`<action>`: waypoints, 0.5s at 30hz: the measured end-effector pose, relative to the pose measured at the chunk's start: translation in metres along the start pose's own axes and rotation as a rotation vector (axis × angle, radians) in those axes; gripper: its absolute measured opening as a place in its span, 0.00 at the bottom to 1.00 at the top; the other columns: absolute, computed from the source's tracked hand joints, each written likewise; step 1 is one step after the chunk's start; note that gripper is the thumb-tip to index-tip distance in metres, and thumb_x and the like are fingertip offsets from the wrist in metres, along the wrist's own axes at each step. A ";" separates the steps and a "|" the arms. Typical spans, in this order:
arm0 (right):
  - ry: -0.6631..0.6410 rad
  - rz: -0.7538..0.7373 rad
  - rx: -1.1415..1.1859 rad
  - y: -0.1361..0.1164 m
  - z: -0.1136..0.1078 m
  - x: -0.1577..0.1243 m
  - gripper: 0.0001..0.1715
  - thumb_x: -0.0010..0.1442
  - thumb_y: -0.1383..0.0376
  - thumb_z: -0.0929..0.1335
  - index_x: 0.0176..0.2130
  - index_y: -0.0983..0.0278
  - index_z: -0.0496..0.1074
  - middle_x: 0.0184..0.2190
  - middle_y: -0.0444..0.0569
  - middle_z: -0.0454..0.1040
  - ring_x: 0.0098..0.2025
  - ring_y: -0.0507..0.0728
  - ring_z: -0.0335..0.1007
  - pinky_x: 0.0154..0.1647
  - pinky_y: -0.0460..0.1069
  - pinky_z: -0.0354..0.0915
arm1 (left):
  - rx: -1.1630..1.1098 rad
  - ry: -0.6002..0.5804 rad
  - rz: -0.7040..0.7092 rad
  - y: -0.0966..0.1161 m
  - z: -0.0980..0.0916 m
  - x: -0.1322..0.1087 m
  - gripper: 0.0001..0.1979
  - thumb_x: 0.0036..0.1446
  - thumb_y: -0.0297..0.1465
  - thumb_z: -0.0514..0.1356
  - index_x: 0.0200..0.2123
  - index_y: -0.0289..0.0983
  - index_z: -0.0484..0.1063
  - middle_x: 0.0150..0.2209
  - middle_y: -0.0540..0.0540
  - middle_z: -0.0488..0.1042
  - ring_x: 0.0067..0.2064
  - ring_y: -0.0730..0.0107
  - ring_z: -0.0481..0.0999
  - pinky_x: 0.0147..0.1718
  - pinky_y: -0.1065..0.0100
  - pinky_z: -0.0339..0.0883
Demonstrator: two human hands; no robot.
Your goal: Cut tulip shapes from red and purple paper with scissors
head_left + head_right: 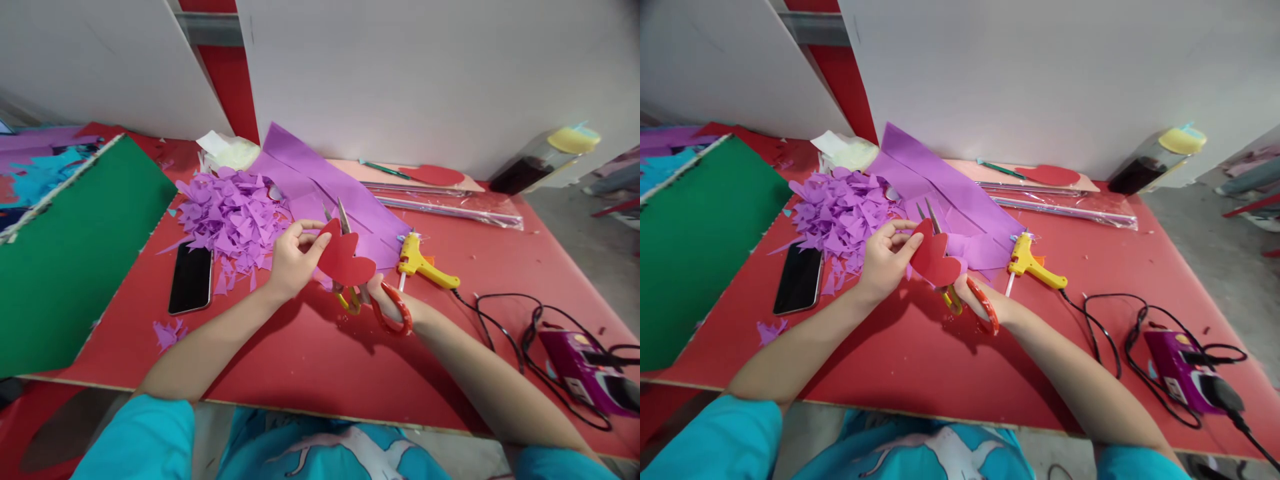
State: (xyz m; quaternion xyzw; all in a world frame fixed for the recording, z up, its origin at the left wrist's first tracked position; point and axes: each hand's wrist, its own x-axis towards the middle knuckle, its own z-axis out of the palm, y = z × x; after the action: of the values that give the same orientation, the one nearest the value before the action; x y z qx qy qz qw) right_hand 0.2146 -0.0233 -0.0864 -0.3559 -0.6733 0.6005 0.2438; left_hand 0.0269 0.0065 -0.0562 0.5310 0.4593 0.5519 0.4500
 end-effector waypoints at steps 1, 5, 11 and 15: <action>-0.002 0.009 -0.001 -0.002 -0.001 0.000 0.24 0.61 0.48 0.58 0.25 0.62 0.63 0.23 0.45 0.66 0.28 0.54 0.62 0.35 0.51 0.64 | -0.027 -0.018 -0.003 0.000 -0.001 0.001 0.10 0.52 0.33 0.63 0.37 0.36 0.71 0.23 0.51 0.76 0.25 0.76 0.75 0.25 0.75 0.68; -0.025 -0.004 0.052 -0.003 -0.003 0.001 0.23 0.61 0.47 0.59 0.27 0.62 0.63 0.24 0.44 0.63 0.27 0.53 0.60 0.34 0.50 0.62 | -0.202 -0.065 -0.061 -0.002 -0.002 0.004 0.12 0.50 0.33 0.64 0.38 0.37 0.73 0.23 0.52 0.76 0.24 0.76 0.75 0.26 0.75 0.69; -0.014 -0.002 0.131 0.007 0.001 0.004 0.22 0.63 0.51 0.57 0.32 0.63 0.65 0.24 0.44 0.64 0.25 0.53 0.60 0.32 0.50 0.60 | -0.409 -0.050 -0.158 -0.004 0.003 0.003 0.14 0.45 0.34 0.68 0.36 0.37 0.73 0.22 0.53 0.76 0.22 0.77 0.74 0.23 0.76 0.69; 0.014 0.063 0.256 0.010 0.007 0.006 0.13 0.57 0.56 0.61 0.34 0.64 0.65 0.25 0.45 0.67 0.26 0.54 0.63 0.30 0.51 0.60 | -0.492 -0.059 -0.196 -0.003 0.007 0.000 0.13 0.44 0.33 0.69 0.35 0.38 0.73 0.22 0.53 0.76 0.22 0.78 0.75 0.23 0.77 0.69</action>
State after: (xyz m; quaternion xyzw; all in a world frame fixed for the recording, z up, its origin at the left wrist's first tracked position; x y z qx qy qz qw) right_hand 0.2070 -0.0229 -0.0976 -0.3470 -0.5779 0.6864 0.2729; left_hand 0.0336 0.0070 -0.0595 0.3745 0.3473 0.5851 0.6299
